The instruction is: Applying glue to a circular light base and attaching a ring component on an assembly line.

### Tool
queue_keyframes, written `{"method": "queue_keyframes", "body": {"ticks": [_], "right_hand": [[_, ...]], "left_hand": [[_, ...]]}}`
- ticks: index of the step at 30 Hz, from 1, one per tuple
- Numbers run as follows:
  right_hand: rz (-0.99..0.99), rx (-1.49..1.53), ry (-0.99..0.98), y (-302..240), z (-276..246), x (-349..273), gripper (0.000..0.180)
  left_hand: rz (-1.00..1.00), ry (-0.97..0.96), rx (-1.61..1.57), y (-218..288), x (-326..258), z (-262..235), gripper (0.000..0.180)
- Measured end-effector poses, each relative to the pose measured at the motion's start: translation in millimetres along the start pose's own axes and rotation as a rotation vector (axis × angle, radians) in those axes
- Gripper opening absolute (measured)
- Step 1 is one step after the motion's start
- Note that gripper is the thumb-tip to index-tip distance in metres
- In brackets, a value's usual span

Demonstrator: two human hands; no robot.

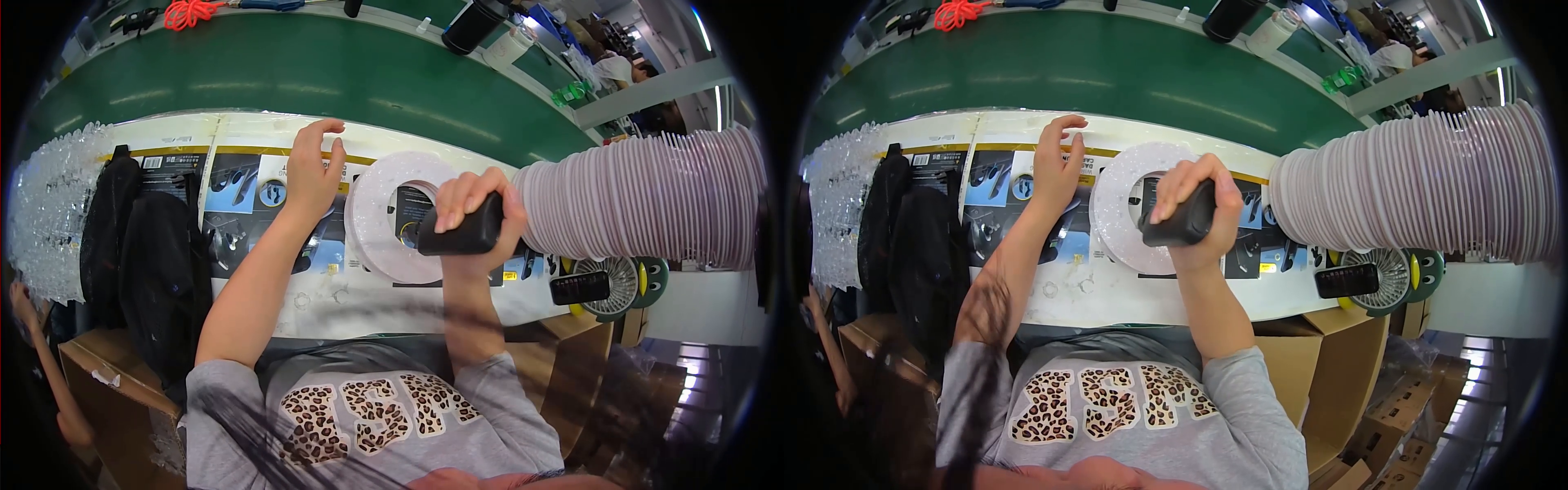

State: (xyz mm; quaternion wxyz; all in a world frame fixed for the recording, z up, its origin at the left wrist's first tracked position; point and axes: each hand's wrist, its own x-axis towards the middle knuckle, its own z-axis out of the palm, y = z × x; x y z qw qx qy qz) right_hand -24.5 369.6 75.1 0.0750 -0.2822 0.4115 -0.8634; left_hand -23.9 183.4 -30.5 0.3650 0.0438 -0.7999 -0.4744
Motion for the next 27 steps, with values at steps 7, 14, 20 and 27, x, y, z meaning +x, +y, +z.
{"method": "queue_keyframes", "body": {"ticks": [7, 14, 20, 27], "right_hand": [[0.008, -0.023, 0.037, 20, 6, 10, 0.039], [0.029, -0.059, 0.054, 29, 3, 12, 0.040], [0.037, -0.053, 0.040, 34, -1, 13, 0.040], [0.027, -0.086, 0.086, 24, 9, 18, 0.039]], "left_hand": [[-0.001, 0.009, 0.012, -1, -1, 0, 0.020], [0.015, 0.018, 0.008, -1, 0, 0, 0.020], [0.027, 0.024, 0.006, -2, 1, 1, 0.021], [0.004, 0.011, 0.011, -2, -1, -1, 0.021]]}}
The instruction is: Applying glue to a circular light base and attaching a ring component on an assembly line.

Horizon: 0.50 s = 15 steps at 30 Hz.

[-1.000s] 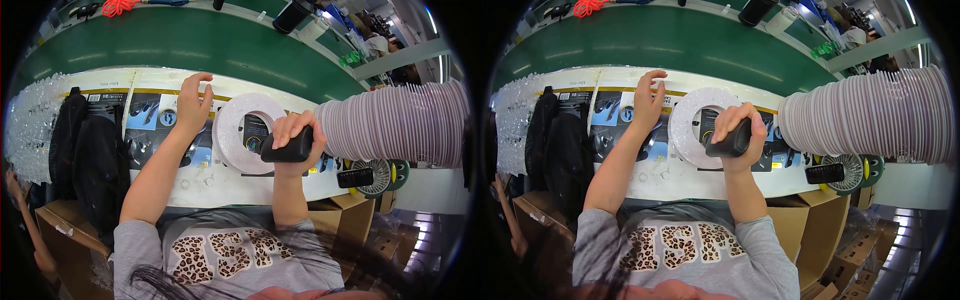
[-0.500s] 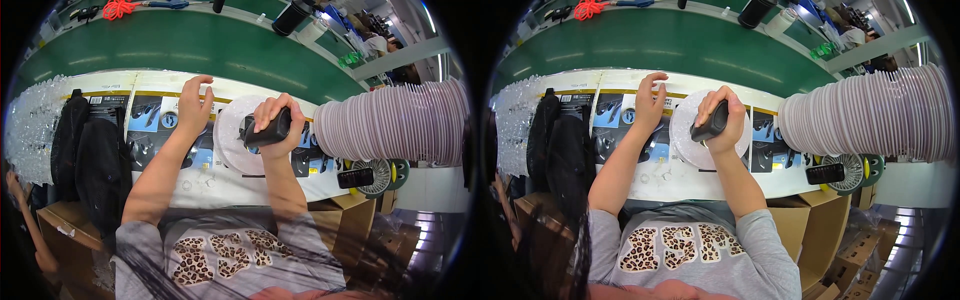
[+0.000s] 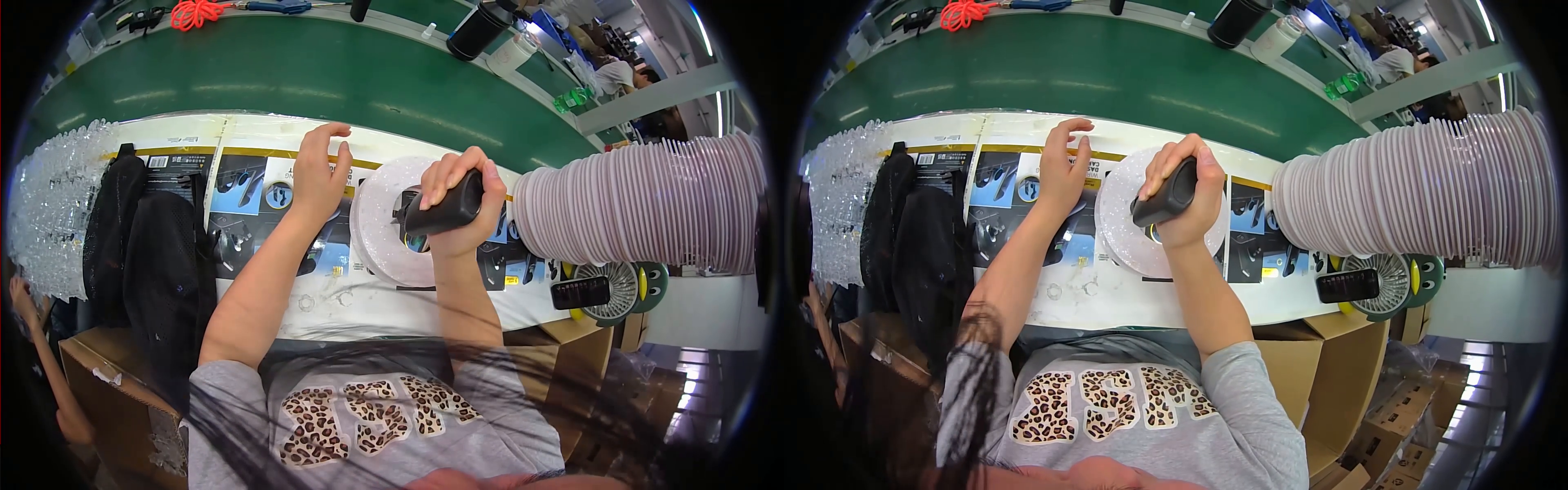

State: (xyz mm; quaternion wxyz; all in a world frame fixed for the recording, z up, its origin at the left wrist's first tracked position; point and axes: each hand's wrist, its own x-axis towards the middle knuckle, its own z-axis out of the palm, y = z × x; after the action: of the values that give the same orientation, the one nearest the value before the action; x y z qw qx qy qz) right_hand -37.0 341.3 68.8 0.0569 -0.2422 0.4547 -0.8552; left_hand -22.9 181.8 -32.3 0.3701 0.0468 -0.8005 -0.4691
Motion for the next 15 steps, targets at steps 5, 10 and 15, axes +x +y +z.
{"method": "queue_keyframes", "body": {"ticks": [5, 10, 15], "right_hand": [[-0.021, -0.019, -0.022, 3, -1, 10, 0.039], [0.006, -0.070, -0.013, 11, 0, 13, 0.040], [0.015, -0.102, -0.009, 17, -1, 15, 0.040]], "left_hand": [[0.018, 0.001, 0.001, -1, 1, 2, 0.020], [0.008, 0.009, -0.003, 0, 1, 3, 0.020], [-0.003, -0.002, -0.004, 0, 0, 2, 0.020]]}}
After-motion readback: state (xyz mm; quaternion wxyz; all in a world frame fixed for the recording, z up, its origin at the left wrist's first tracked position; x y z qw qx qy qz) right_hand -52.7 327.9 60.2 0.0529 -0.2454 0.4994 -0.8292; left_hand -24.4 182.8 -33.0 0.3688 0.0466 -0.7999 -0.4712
